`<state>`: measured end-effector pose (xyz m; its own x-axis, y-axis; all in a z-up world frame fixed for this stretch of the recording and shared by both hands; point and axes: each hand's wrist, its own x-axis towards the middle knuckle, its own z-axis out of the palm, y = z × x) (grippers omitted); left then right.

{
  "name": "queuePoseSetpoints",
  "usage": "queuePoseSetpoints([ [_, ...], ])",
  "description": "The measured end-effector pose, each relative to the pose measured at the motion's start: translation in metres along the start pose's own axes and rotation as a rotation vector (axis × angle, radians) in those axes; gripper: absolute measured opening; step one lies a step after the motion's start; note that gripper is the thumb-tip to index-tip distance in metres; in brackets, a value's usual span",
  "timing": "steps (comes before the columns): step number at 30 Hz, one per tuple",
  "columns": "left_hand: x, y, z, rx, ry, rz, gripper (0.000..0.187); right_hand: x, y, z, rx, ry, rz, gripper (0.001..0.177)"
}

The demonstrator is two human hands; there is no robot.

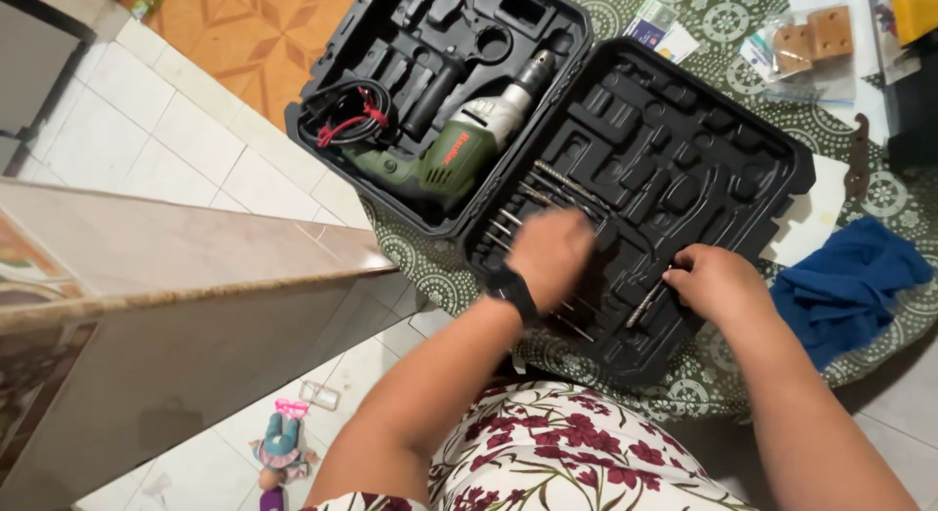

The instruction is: Organizing various drill bits back into their respective slots within a drill case and then closing the case.

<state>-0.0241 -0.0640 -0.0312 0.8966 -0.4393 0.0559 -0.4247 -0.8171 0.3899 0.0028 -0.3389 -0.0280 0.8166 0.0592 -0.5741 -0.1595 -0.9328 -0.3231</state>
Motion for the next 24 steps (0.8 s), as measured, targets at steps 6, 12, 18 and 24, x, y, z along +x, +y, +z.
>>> queuePoseSetpoints([
  [6,0.019,-0.051,-0.024,0.369,0.133,0.025,0.014,-0.013,-0.017,-0.008,0.179,-0.069,0.160,0.026],
  [12,0.028,-0.050,-0.037,0.375,0.100,0.062,0.013,-0.036,-0.022,-0.002,-0.279,0.177,-0.154,0.042],
  [18,0.020,-0.045,-0.052,0.120,0.297,-0.031,0.007,-0.068,-0.047,0.001,-0.404,0.082,-0.055,0.064],
  [24,0.006,-0.046,-0.026,-0.523,0.404,-0.475,0.019,-0.048,-0.022,0.027,-0.280,0.162,-0.014,0.074],
])
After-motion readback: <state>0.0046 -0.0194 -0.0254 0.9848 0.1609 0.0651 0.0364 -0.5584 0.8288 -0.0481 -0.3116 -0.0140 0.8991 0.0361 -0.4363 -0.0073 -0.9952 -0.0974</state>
